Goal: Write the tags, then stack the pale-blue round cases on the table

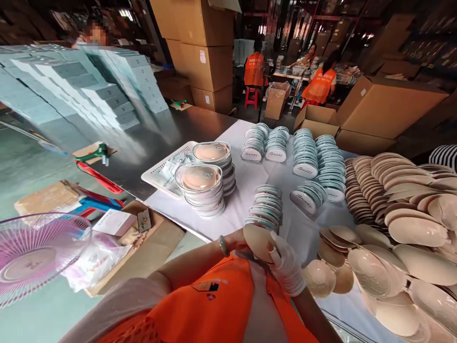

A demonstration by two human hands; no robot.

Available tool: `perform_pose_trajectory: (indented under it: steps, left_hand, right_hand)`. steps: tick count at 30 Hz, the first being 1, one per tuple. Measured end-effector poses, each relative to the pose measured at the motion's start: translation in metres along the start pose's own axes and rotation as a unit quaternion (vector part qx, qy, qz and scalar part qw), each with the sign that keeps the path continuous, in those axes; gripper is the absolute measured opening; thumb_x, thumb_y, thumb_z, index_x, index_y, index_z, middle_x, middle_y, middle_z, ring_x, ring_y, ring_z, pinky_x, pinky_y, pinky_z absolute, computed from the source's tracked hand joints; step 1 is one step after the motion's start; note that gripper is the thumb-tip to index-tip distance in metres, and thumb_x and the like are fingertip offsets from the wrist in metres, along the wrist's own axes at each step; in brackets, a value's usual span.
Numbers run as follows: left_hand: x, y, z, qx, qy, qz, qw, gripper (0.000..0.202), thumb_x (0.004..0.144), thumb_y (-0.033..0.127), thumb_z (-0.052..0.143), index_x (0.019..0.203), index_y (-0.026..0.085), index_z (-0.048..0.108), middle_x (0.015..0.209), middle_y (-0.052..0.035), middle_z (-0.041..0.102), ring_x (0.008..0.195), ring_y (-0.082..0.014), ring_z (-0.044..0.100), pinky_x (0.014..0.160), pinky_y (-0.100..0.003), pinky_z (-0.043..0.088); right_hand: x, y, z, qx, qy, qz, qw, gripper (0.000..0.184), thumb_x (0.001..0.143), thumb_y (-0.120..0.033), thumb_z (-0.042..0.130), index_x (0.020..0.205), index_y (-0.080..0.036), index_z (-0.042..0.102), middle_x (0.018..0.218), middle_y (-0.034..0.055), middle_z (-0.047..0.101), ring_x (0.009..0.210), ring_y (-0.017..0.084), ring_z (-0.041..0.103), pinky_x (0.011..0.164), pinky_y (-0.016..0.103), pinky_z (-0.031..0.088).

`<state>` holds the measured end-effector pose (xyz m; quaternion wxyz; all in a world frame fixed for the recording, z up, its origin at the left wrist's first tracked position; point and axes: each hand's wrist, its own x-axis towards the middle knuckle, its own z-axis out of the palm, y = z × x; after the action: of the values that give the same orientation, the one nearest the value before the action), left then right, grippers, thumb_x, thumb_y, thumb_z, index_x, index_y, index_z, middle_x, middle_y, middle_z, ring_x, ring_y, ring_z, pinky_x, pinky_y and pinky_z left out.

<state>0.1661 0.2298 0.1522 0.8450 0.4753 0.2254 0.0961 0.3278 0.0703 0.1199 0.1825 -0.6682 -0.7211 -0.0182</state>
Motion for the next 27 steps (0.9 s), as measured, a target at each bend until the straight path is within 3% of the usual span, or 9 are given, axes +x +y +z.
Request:
perform_pose_trajectory:
  steps: [4,5,7,10,12,16,20,23,27]
  left_hand:
    - [-0.017,0.013,-0.014,-0.004,-0.093,-0.004,0.996,0.084,0.07,0.051,0.08,0.145,0.026,0.051,0.124,-0.012,0.068,0.109,-0.0304,0.069,0.088,-0.042,0.055]
    - [-0.019,0.011,-0.02,0.026,-0.047,0.018,0.998,0.085,0.074,0.05,0.078,0.149,0.026,0.047,0.133,-0.0129,0.064,0.119,-0.0316,0.065,0.097,-0.045,0.052]
    - [-0.016,-0.002,-0.027,0.146,0.132,0.042,0.98,0.085,0.078,0.049,0.075,0.152,0.023,0.042,0.145,-0.016,0.056,0.133,-0.0332,0.055,0.111,-0.048,0.042]
    - [0.007,-0.038,-0.026,0.336,0.328,-0.028,0.882,0.094,0.082,0.057,0.07,0.158,0.019,0.032,0.159,-0.0211,0.038,0.147,-0.0371,0.037,0.121,-0.054,0.028]
    - [0.027,-0.061,-0.02,0.396,0.34,-0.085,0.849,0.103,0.082,0.066,0.065,0.162,0.019,0.021,0.167,-0.0206,0.022,0.152,-0.0391,0.025,0.122,-0.056,0.023]
    - [0.047,-0.078,-0.013,0.419,0.324,-0.126,0.839,0.107,0.082,0.068,0.062,0.163,0.015,0.017,0.169,-0.0188,0.017,0.152,-0.0389,0.026,0.122,-0.047,0.029]
    - [0.048,-0.076,-0.014,0.435,0.301,-0.12,0.84,0.11,0.077,0.068,0.065,0.163,0.019,0.016,0.167,-0.0156,0.023,0.149,-0.0375,0.035,0.12,-0.047,0.033]
    - [0.05,-0.079,-0.016,0.439,0.305,-0.116,0.837,0.116,0.075,0.067,0.067,0.164,0.016,0.012,0.166,-0.0176,0.024,0.149,-0.0368,0.034,0.119,-0.045,0.035]
    - [0.053,-0.084,-0.024,0.422,0.33,-0.121,0.836,0.112,0.078,0.064,0.065,0.163,0.015,0.012,0.165,-0.0186,0.025,0.149,-0.035,0.034,0.118,-0.043,0.036]
  right_hand:
    - [-0.001,0.039,0.008,0.112,0.093,0.184,0.972,0.054,0.085,-0.046,0.062,0.129,-0.015,0.063,0.115,0.0165,0.072,0.099,0.028,0.071,0.082,0.037,0.06]
    - [0.001,0.052,0.006,0.131,0.129,0.26,0.948,0.061,0.081,-0.048,0.066,0.13,-0.012,0.062,0.114,0.0179,0.072,0.095,0.029,0.071,0.08,0.037,0.06]
    - [0.011,0.076,0.002,0.143,0.183,0.376,0.897,0.074,0.074,-0.05,0.07,0.134,-0.009,0.058,0.118,0.0201,0.07,0.096,0.032,0.071,0.08,0.039,0.06]
    - [0.04,0.094,0.0,0.147,0.198,0.435,0.866,0.078,0.07,-0.051,0.073,0.135,-0.01,0.058,0.12,0.02,0.07,0.101,0.033,0.07,0.081,0.039,0.059]
    - [0.062,0.091,0.004,0.148,0.123,0.399,0.897,0.065,0.071,-0.046,0.073,0.125,-0.011,0.065,0.113,0.0181,0.073,0.098,0.032,0.071,0.079,0.036,0.058]
    - [0.089,0.075,0.015,0.101,-0.134,0.17,0.971,0.038,0.083,-0.036,0.067,0.117,-0.019,0.07,0.105,0.0099,0.076,0.098,0.026,0.072,0.083,0.03,0.053]
    - [0.092,0.069,0.02,-0.048,-0.333,0.077,0.939,0.027,0.099,-0.04,0.05,0.11,-0.024,0.069,0.101,0.007,0.076,0.092,0.024,0.073,0.073,0.029,0.05]
    - [0.096,0.06,0.024,-0.099,-0.381,0.063,0.917,0.029,0.103,-0.028,0.041,0.104,-0.019,0.069,0.101,0.0116,0.073,0.092,0.026,0.073,0.071,0.031,0.049]
    - [0.101,0.055,0.019,-0.086,-0.379,0.045,0.92,0.031,0.105,-0.032,0.04,0.128,-0.024,0.06,0.12,0.0109,0.069,0.1,0.021,0.071,0.072,0.027,0.048]
